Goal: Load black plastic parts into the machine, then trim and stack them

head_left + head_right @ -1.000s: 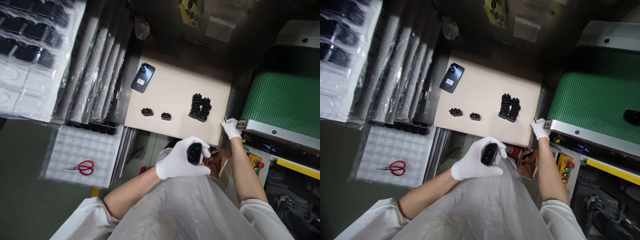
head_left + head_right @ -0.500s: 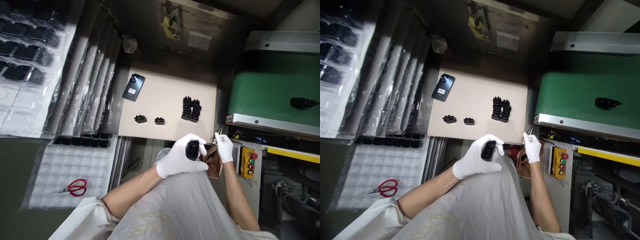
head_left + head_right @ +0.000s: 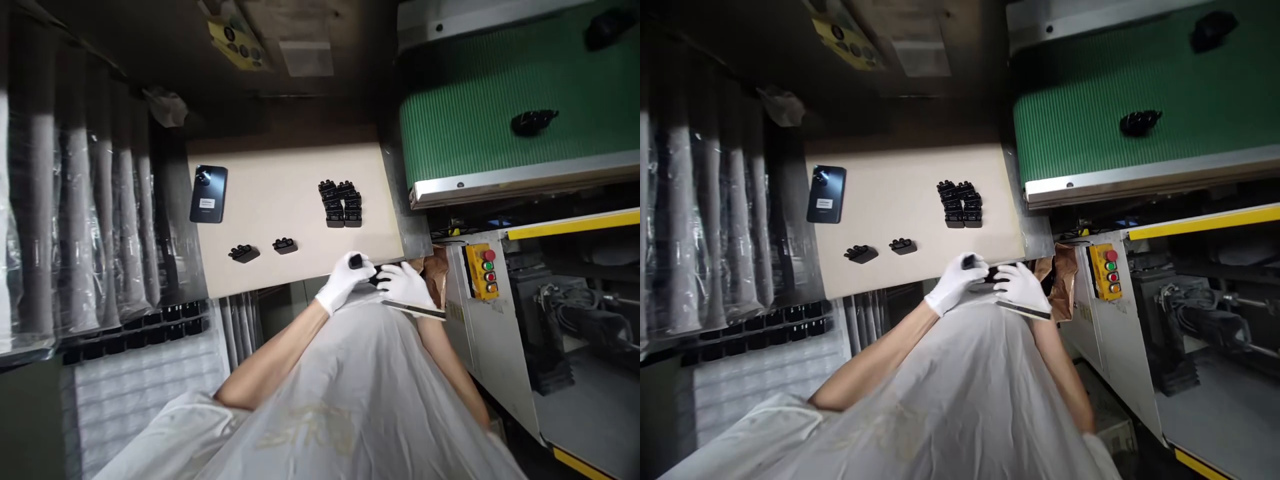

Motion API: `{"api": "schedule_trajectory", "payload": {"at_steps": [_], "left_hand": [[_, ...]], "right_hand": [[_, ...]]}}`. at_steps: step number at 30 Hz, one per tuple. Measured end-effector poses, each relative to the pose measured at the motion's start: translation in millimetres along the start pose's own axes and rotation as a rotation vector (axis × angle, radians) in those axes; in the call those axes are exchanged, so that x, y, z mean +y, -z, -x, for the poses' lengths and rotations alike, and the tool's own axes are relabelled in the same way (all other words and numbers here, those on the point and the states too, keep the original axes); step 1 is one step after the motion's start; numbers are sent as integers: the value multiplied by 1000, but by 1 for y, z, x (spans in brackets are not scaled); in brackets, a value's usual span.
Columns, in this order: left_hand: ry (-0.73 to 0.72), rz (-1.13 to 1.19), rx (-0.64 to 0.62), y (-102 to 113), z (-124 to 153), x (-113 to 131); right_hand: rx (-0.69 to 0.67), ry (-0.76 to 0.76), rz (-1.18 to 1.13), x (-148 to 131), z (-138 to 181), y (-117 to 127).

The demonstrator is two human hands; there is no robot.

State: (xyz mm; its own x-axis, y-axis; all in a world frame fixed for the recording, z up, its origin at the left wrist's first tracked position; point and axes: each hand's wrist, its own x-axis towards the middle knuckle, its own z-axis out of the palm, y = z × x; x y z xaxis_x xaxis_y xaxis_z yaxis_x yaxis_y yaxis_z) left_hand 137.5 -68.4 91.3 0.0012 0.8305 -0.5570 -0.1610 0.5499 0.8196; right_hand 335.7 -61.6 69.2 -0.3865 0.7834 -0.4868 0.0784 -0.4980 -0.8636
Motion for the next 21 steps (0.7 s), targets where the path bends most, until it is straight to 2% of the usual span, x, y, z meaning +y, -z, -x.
{"api": "schedule_trajectory", "payload": {"at_steps": [2, 4, 6, 9, 11, 14, 17, 21], "left_hand": [[119, -58, 7, 2, -11, -29], [155, -119, -37, 6, -11, -47], [143, -108, -81, 10, -4, -53], [137, -45, -157, 8, 5, -51], [168, -9, -223, 3, 7, -48], [181, -17, -291, -7, 6, -46], [106, -119, -304, -16, 6, -42], [-27, -268, -324, -26, 13, -29]], "right_hand": [[-171, -44, 93, 11, -16, -11], [-175, -38, 115, 21, -18, -20], [-174, -30, 175, 27, -8, -24], [-134, -17, 292, 22, 14, -22], [-55, -39, 365, 11, 32, -15], [78, -191, 520, -11, 72, -1], [124, -380, 612, -28, 122, 12], [136, -448, 595, -32, 163, 20]]}}
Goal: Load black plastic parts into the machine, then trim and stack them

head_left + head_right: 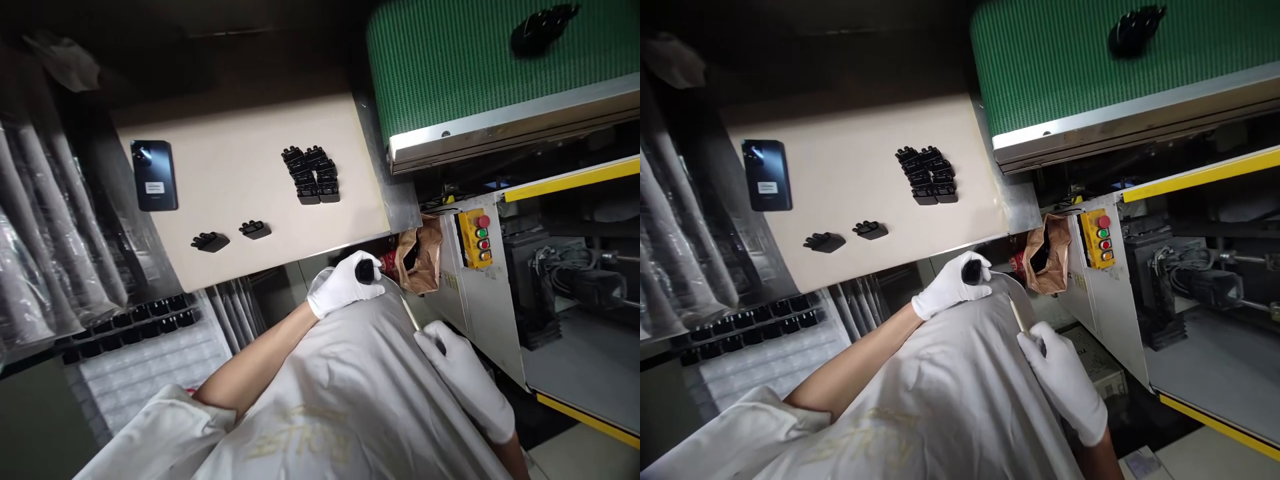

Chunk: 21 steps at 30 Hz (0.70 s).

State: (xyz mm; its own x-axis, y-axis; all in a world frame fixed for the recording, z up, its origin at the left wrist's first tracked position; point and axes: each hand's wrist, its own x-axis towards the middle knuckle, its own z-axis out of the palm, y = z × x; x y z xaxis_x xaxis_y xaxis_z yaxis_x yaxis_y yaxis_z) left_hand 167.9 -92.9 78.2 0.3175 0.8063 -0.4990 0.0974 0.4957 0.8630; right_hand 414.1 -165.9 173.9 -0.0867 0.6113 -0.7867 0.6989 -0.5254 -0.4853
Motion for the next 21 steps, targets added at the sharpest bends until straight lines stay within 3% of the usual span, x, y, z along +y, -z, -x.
{"api": "schedule_trajectory", "payload": {"at_steps": [7, 11, 14, 17, 21], "left_hand": [[-98, -189, 46, -3, 12, 36], [-125, -228, 124, 0, 22, 49], [-150, -239, 155, 1, 30, 57], [-165, -247, 189, 1, 37, 64], [-201, -268, 280, 3, 44, 67]], "right_hand": [[62, 78, -124, 12, -10, 0], [35, 216, -532, 13, -12, 7], [-43, 282, -786, -6, -24, 14], [-26, 355, -654, -43, -38, 21], [16, 539, -203, -93, -35, 33]]}}
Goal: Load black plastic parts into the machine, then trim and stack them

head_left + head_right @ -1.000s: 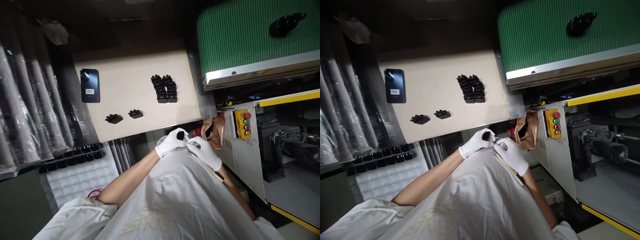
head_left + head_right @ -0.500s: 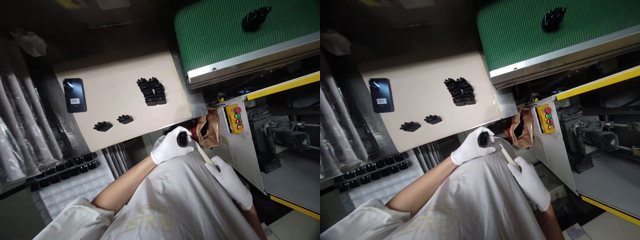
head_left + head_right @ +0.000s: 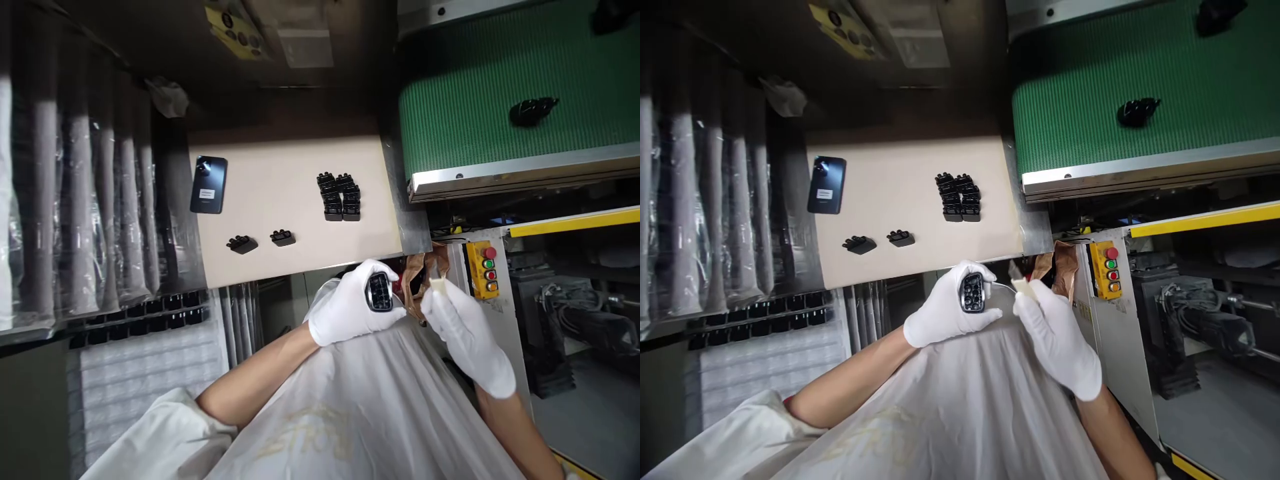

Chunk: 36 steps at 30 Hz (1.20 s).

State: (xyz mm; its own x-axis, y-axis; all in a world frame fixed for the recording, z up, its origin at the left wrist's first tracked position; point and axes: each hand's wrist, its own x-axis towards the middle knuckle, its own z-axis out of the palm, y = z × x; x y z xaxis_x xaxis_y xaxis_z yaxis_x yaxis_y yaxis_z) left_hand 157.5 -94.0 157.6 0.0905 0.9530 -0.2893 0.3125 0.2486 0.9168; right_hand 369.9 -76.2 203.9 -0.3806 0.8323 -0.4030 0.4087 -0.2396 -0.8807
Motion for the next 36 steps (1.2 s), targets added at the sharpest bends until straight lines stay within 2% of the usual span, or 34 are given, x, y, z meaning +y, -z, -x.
{"api": "schedule_trajectory", "payload": {"at_steps": [2, 5, 8, 13, 19, 24, 27, 30, 33, 36], "left_hand": [[-6, -25, 50, 2, 3, -1], [-10, -82, 103, 5, 7, -4], [-59, -152, 120, 7, 9, -9], [-208, -195, 68, 10, 8, -24], [-367, -118, 60, 9, 4, -28], [-350, -104, 6, 6, 1, -27], [-337, -123, -7, 4, 1, -29], [-389, -138, -1, 2, 1, -30], [-450, -195, -22, -1, -1, -32], [-434, -301, -123, -6, -4, -34]], "right_hand": [[-59, 83, 237, -19, -2, -1], [-54, 117, 511, -37, 0, -8], [4, 163, 719, -44, 2, -20], [62, 212, 984, -47, 9, -34], [100, 150, 948, -52, 10, -41], [84, 85, 813, -50, 10, -40], [69, 95, 854, -49, 10, -40], [65, 71, 927, -47, 11, -40], [-12, 59, 949, -42, 10, -39], [-116, 83, 956, -31, 7, -38]]}}
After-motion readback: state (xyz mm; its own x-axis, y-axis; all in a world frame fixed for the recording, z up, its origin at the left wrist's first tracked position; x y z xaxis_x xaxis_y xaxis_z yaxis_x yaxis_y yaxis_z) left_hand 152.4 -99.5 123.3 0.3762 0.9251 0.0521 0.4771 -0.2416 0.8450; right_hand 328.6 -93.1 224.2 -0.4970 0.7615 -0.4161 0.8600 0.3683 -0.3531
